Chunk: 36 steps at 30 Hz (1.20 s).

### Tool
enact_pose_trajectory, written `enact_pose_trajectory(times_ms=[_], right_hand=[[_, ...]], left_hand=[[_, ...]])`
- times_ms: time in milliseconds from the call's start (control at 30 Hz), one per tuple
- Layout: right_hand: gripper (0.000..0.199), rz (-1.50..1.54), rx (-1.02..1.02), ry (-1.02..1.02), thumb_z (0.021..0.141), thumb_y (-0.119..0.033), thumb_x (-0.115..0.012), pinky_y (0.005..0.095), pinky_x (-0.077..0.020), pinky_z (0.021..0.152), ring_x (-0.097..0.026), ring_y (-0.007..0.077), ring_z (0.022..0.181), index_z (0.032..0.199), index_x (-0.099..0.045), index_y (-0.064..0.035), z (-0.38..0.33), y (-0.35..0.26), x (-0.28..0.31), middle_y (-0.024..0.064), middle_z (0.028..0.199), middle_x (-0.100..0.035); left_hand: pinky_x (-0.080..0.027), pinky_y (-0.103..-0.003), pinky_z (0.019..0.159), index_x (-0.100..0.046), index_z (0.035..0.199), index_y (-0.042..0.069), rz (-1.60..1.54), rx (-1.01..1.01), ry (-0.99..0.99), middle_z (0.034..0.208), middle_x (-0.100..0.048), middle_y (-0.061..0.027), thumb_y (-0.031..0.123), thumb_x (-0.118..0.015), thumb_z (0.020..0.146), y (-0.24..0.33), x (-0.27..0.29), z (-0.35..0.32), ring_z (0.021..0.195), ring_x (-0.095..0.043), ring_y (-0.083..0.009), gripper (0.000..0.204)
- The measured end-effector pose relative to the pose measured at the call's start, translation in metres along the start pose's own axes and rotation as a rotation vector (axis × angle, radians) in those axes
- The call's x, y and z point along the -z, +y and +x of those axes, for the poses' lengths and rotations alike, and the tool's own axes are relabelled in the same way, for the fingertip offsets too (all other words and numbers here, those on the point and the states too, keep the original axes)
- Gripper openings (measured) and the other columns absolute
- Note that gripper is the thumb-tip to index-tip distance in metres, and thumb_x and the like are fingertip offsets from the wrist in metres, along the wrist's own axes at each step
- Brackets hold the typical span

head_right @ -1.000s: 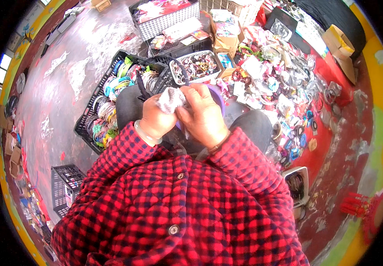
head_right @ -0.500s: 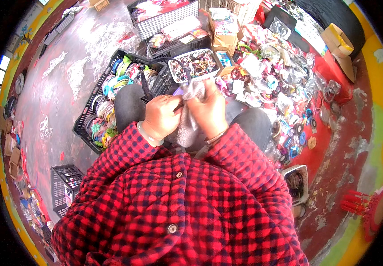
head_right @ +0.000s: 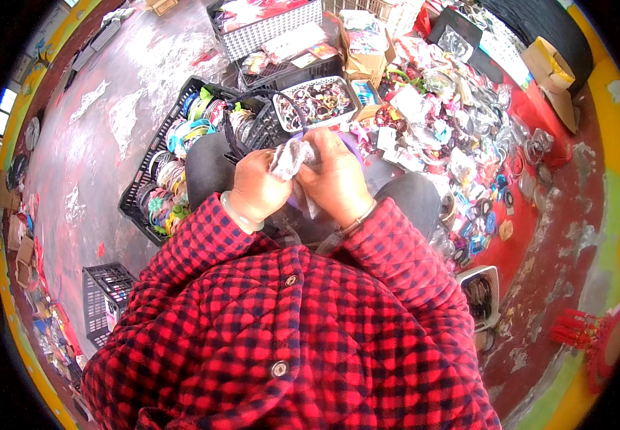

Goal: The person wipes a dark headband with a cloth while sitting on the floor. After cleaning, the person places the headband into a black crate filled with various colorful hair accessories and ribbons.

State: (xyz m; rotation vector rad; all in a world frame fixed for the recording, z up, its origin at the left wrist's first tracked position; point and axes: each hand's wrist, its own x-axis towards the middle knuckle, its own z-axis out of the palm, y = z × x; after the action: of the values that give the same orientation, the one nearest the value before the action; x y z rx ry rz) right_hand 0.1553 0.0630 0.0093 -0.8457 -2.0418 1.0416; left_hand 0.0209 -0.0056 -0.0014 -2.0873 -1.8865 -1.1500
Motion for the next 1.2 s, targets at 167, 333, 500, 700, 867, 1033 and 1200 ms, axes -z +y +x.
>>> enact_pose_trajectory(times_ms=[167,333,500,700,867,1033,1200], right_hand=[[0.024,0.077,-0.094,0.104,0.07,-0.008,-0.066,0.0311,-0.0474,0.062,-0.06,0.0214,0.064,0.091,-0.056,-0.0046,0.002,0.004,-0.011,0.0127,0.07,-0.059],[0.023,0.311,-0.22,0.108,0.071,-0.003,-0.062,0.0276,-0.0473,0.062,-0.059,0.0135,0.068,0.093,-0.056,-0.0026,0.002,0.015,-0.009,0.0076,0.077,-0.062],[0.028,1.005,-0.51,-0.044,0.077,0.001,-0.055,0.0268,-0.0489,0.071,-0.061,0.0142,0.078,0.105,-0.055,-0.0025,0.005,0.022,0.01,0.0048,0.091,-0.062],[0.041,0.513,-0.227,-0.124,0.077,-0.011,-0.07,0.0285,-0.0487,0.074,-0.059,0.0124,0.085,0.111,-0.05,-0.001,-0.001,0.013,0.005,0.0064,0.094,-0.062],[0.04,0.11,-0.171,-0.118,0.069,-0.019,-0.074,0.0354,-0.0473,0.067,-0.062,0.0273,0.075,0.096,-0.053,0.0003,0.004,0.012,-0.001,0.0188,0.081,-0.062],[0.032,0.15,-0.25,-0.069,0.066,-0.018,-0.07,0.0369,-0.047,0.065,-0.063,0.0305,0.072,0.087,-0.055,0.0006,0.002,0.016,-0.007,0.0195,0.076,-0.062],[0.03,0.109,-0.248,0.03,0.067,-0.016,-0.069,0.0363,-0.0477,0.064,-0.063,0.0299,0.07,0.088,-0.056,0.001,0.0,0.012,-0.013,0.0202,0.075,-0.063]], left_hand=[[-0.046,-0.041,0.057,-0.06,0.071,0.008,0.05,-0.069,-0.04,0.063,-0.057,-0.0091,0.009,-0.061,0.064,-0.001,-0.002,-0.005,0.06,-0.057,-0.0304,0.008],[-0.046,-0.04,0.057,-0.058,0.074,0.006,0.017,-0.02,-0.012,0.062,-0.057,-0.0098,0.011,-0.063,0.065,0.0,-0.006,-0.006,0.06,-0.057,-0.0298,0.011],[-0.046,-0.04,0.06,-0.057,0.08,0.005,0.024,0.042,-0.02,0.064,-0.059,-0.0106,0.017,-0.064,0.068,-0.006,-0.005,-0.006,0.062,-0.059,-0.0297,0.018],[-0.046,-0.039,0.062,-0.057,0.078,0.004,0.121,-0.002,-0.064,0.066,-0.06,-0.0117,0.014,-0.059,0.068,-0.009,-0.004,-0.004,0.063,-0.059,-0.0289,0.013],[-0.046,-0.038,0.064,-0.058,0.077,0.003,0.16,-0.038,-0.094,0.066,-0.06,-0.012,0.012,-0.055,0.067,-0.009,-0.004,-0.008,0.064,-0.059,-0.0283,0.013],[-0.046,-0.037,0.063,-0.058,0.076,0.002,0.175,-0.086,-0.059,0.064,-0.058,-0.0116,0.01,-0.055,0.065,-0.005,-0.006,-0.009,0.064,-0.058,-0.0284,0.014],[-0.046,-0.037,0.063,-0.057,0.074,0.001,0.192,-0.097,-0.08,0.063,-0.058,-0.0117,0.01,-0.056,0.064,-0.005,-0.006,-0.01,0.063,-0.058,-0.0284,0.014]])
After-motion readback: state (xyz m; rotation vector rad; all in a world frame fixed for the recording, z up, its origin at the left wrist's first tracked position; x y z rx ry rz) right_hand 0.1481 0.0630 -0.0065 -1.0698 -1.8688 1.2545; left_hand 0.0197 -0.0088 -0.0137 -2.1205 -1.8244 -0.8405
